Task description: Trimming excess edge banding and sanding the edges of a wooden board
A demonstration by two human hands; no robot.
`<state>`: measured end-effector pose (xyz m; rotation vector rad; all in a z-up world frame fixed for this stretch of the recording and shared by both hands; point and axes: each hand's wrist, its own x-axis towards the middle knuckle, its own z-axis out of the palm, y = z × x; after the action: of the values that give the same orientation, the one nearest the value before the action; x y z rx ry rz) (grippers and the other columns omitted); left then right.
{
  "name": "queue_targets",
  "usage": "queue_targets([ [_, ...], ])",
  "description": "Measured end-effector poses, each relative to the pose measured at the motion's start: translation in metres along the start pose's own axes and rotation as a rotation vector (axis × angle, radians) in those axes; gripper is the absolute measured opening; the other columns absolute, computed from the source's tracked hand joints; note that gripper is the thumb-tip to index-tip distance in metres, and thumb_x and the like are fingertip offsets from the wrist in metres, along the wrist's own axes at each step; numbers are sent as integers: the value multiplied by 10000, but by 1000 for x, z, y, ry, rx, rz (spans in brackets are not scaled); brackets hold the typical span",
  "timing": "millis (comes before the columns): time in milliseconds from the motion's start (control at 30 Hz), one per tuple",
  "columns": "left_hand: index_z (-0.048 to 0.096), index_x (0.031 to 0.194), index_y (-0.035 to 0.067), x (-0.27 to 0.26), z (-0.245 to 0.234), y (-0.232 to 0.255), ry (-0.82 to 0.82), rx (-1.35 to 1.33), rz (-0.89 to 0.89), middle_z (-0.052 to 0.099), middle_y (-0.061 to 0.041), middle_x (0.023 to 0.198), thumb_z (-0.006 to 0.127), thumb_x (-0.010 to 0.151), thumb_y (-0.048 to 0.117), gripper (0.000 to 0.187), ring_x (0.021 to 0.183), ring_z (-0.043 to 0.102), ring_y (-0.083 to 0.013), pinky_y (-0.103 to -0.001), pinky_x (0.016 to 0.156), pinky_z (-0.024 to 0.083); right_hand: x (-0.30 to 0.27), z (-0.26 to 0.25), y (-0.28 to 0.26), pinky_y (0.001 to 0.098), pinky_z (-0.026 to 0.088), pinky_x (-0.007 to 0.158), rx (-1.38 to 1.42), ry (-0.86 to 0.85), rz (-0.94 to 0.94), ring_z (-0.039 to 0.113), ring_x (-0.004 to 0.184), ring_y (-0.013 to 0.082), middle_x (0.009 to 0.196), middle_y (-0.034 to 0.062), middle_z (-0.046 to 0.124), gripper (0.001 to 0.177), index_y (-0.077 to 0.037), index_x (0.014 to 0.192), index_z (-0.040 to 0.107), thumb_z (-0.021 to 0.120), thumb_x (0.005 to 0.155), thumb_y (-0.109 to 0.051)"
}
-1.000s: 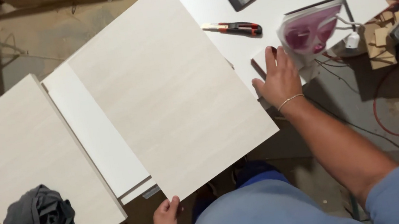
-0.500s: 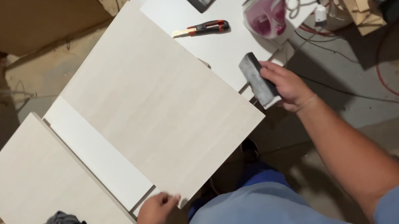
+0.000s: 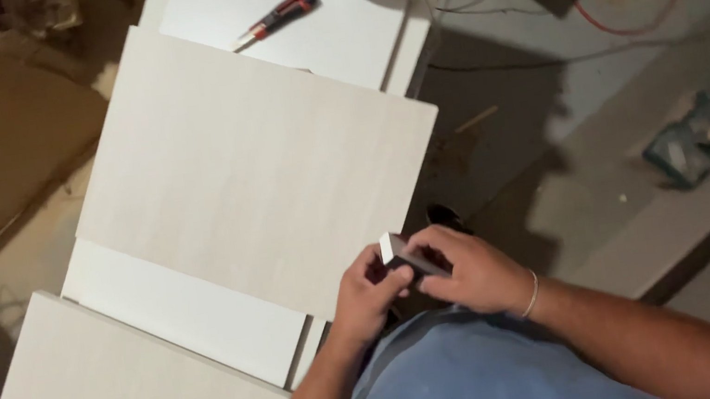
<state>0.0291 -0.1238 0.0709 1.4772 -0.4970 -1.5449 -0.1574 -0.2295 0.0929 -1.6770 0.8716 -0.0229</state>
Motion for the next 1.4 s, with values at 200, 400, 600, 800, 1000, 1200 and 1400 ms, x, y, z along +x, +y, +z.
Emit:
queue_targets([
  [200, 705, 1123, -25, -44, -41, -47, -124, -8, -6, 679, -156, 736, 862, 803, 182, 413, 638, 687, -208, -305, 580, 554, -40, 82, 4, 459, 600, 727, -215, 6, -27, 731, 896, 311, 1023, 58, 702, 506, -211, 1189, 566, 804, 824, -468],
  [400, 716, 1014, 2, -10, -75, -111, -312, 102, -49, 692, -129, 769, 870, 841, 233, 327, 718, 705, -207, -301, 603, 566, -47, 93, 16, 479, 554, 605, -129, 69, -6, 718, 673, 406, 643, 131, 690, 528, -116, 1142, 567, 802, 813, -456],
  [600, 638, 1293, 18, 84, -99, 17, 201, 1102, 654, 673, -254, 1231, 834, 827, 498, 697, 1170, 626, -469, -553, 1037, 462, -3, 102, 65, 490, 540, 645, -67, 442, 200, 734, 725, 412, 622, 144, 686, 523, -149, 1215, 537, 775, 835, -418],
  [800, 449, 1578, 100, 113, -112, 66, 347, 1539, 516, 390, -203, 1630, 639, 875, 687, 936, 1514, 320, -416, -601, 1229, 184, 28, 172, 84, 444, 577, 589, -445, 896, -217, 716, 703, 340, 896, 110, 693, 518, -197, 1194, 649, 751, 807, -525],
  [1000, 355, 1632, 199, 130, -124, 57, 324, 1594, 376, 261, -137, 1702, 585, 784, 834, 1084, 1579, 175, -354, -597, 1252, 108, 84, 135, 128, 391, 576, 591, -750, 1157, -238, 680, 739, 260, 903, 74, 646, 586, -202, 1174, 721, 622, 850, -680],
  [1200, 349, 1614, 163, 142, -139, 40, 346, 1588, 572, 302, -199, 1673, 539, 788, 855, 1095, 1554, 230, -406, -667, 1200, 131, 165, -46, 132, 567, 433, 567, -468, 1084, -69, 635, 668, 500, 800, 185, 670, 489, -188, 1247, 549, 683, 891, -496],
  [1400, 350, 1611, 163, 138, -132, 48, 335, 1577, 497, 270, -178, 1686, 532, 766, 852, 1106, 1564, 186, -376, -672, 1194, 91, 77, 123, 110, 488, 595, 727, -372, 921, -142, 757, 856, 312, 1098, 55, 776, 558, -140, 1288, 636, 619, 871, -511],
])
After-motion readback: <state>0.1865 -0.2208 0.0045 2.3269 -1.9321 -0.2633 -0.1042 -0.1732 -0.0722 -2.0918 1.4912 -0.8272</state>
